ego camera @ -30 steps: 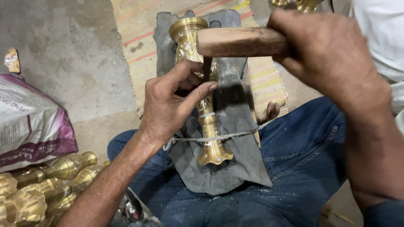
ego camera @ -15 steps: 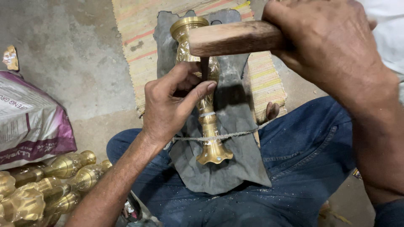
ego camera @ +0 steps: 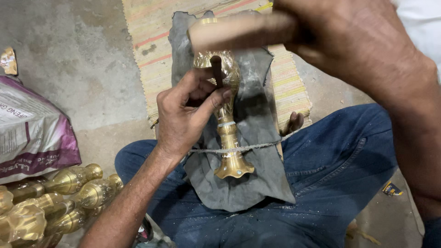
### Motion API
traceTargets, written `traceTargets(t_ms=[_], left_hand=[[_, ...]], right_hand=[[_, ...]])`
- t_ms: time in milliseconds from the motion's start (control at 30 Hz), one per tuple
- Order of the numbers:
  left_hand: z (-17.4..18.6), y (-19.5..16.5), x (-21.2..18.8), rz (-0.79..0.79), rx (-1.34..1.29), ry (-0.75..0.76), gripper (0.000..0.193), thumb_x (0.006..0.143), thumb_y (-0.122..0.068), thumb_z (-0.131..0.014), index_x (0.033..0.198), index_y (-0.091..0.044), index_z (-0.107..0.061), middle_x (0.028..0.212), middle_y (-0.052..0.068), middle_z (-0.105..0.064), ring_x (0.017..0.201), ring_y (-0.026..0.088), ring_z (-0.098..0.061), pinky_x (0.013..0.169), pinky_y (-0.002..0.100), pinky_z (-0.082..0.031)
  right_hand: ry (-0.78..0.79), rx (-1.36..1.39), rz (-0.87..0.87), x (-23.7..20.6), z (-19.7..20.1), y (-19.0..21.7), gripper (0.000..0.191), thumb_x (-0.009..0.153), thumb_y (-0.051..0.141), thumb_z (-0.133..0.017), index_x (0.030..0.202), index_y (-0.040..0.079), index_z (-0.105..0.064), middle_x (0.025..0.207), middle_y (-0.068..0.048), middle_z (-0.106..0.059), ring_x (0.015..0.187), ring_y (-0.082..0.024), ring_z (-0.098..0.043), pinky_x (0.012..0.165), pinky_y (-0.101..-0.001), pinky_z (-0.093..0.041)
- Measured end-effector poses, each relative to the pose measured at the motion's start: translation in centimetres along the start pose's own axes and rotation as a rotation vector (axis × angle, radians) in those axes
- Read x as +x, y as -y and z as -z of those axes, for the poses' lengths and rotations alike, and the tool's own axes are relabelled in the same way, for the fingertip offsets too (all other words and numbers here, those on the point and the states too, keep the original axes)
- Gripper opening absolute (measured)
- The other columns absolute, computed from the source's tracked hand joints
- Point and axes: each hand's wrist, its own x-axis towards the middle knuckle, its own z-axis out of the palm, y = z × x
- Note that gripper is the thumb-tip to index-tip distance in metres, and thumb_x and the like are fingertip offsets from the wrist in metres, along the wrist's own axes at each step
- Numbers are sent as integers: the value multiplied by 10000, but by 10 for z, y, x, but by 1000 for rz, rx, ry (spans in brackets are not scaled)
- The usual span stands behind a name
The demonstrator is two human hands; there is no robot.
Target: The person uses a chisel and wooden mallet to engrave decorative patterns into a brass vessel. The vessel is held steady on a cloth pad on the lap while the person repeatedly strikes the chisel to create fine lines and textures on the surface.
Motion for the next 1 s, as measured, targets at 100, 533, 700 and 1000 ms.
traceTargets(t_ms=[100, 533, 700, 1000], left_hand=[[0, 0, -3, 8, -44, -15, 273, 1005, -104, -778, 1212, -4, -631, 902, 50, -793, 845, 97, -792, 718, 232, -632], [-4, -2, -9, 51, -102, -91, 267, 969, -91, -818, 1150, 17, -653, 881, 59, -782, 813, 83, -761, 725, 235, -610], [-4, -2, -10, 82, -167, -89, 280, 985, -54, -786, 1213, 33, -648, 915, 82, -782, 845, 95, -763, 743, 229, -599], [-5, -2, -12, 67, -93, -117, 281, 961, -53, -806, 1184, 39, -661, 896, 82, -791, 830, 104, -767, 735, 234, -595]], right_hand=[[201, 225, -269, 4, 2, 1, 276, 996, 237, -788, 1139, 53, -640, 839, -141, -664, 708, -309, -673, 671, -441, -551], [230, -73, -87, 14, 3, 2, 257, 965, 280, -789, 1102, 69, -738, 780, -129, -705, 634, -277, -690, 584, -408, -573], [235, -94, -50, 14, 2, -1, 311, 968, 307, -798, 1127, 46, -740, 807, -142, -717, 657, -282, -700, 604, -403, -586], [293, -108, -53, 22, 5, 2, 264, 992, 305, -785, 1133, 87, -739, 810, -115, -723, 668, -249, -711, 614, -359, -586]])
